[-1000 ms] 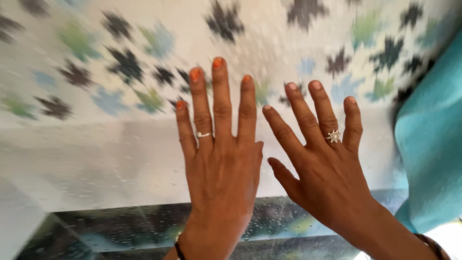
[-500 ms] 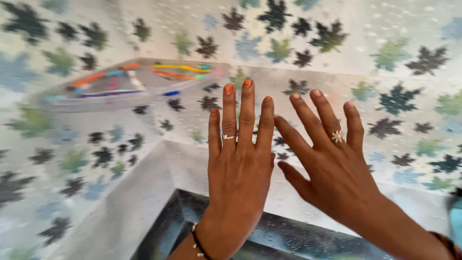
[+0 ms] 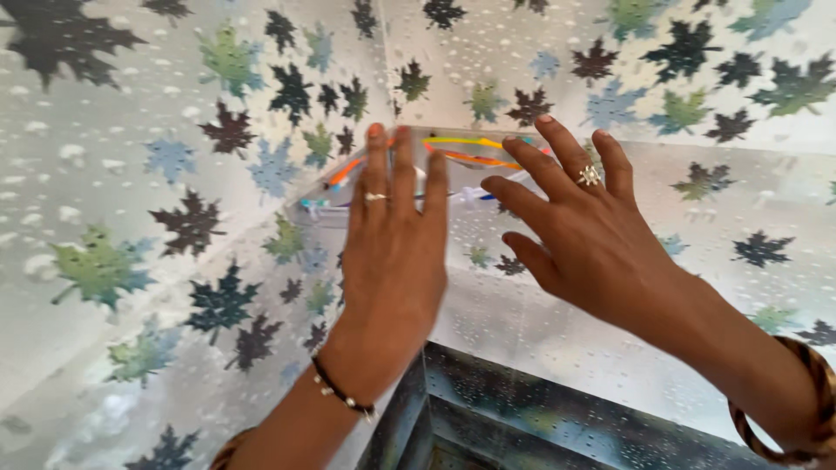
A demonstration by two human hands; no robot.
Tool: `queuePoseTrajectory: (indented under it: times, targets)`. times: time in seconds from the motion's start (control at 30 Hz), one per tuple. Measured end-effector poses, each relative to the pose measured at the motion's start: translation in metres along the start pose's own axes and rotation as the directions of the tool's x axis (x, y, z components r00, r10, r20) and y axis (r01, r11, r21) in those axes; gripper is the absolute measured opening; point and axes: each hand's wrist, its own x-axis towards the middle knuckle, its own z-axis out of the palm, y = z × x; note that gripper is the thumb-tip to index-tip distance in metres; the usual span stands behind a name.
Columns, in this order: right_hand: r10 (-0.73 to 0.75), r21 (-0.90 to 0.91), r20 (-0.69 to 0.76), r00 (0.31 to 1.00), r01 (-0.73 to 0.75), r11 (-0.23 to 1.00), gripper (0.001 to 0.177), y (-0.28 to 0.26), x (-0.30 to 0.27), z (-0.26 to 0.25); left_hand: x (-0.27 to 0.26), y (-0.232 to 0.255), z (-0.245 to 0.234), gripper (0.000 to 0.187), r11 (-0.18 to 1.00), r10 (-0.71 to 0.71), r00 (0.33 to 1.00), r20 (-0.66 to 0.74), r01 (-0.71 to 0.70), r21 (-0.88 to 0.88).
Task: The person organizes bathroom toiletries by moving them from a wall-mounted corner shelf to a small black stool on the floor. They handle items one by one, including a blue soap packet, a yellow bottle, a white tube, a small orange bottle, a bundle of toothbrushes, a large white bottle, and a pink box.
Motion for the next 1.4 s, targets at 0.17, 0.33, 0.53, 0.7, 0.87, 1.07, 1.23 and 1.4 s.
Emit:
queuePoseTrajectory:
  times: [0.17, 0.33, 0.53, 0.7, 0.87, 1.07, 1.23, 1.4]
  targets:
    - [0.015, 0.091, 0.001, 1.0, -0.015, 0.996, 0.044, 0.0, 0.044, 0.024, 0.019, -0.074, 0.012, 0.056, 0.995, -0.072, 0.995, 0.068, 0.076, -0.064]
    - [0.078, 0.252, 0.106, 0.991, -0.103, 0.962, 0.033, 0.018, 0.083, 0.059, 0.032, -0.114, 0.031, 0.022, 0.936, -0.151, 0.935, 0.32, 0.24, -0.258]
    - [0.093, 0.48, 0.445, 0.891, -0.325, 0.815, 0.032, 0.039, 0.141, 0.089, 0.061, -0.15, 0.073, 0.022, 0.849, 0.028, 0.888, 0.459, 0.222, -0.48]
    - [0.039, 0.37, 0.639, 0.768, -0.352, 0.86, 0.038, 0.041, 0.166, 0.096, 0.074, -0.154, 0.089, 0.019, 0.866, 0.113, 0.797, 0.594, 0.215, -0.452]
    - [0.039, 0.333, 0.619, 0.784, -0.307, 0.892, 0.031, 0.056, 0.177, 0.11, 0.079, -0.143, 0.089, 0.014, 0.913, -0.018, 0.863, 0.504, 0.219, -0.343]
    - [0.068, 0.267, 0.569, 0.819, -0.262, 0.927, 0.055, 0.066, 0.182, 0.127, 0.09, -0.125, 0.113, 0.021, 0.943, -0.217, 0.845, 0.489, 0.311, -0.117]
    - [0.083, 0.267, 0.606, 0.791, -0.301, 0.916, 0.076, 0.067, 0.185, 0.144, 0.091, -0.118, 0.138, 0.029, 0.924, -0.315, 0.841, 0.44, 0.378, -0.061]
    - [0.042, 0.302, 0.627, 0.778, -0.292, 0.907, 0.085, 0.07, 0.188, 0.165, 0.096, -0.115, 0.147, 0.041, 0.846, -0.455, 0.756, 0.47, 0.532, -0.037]
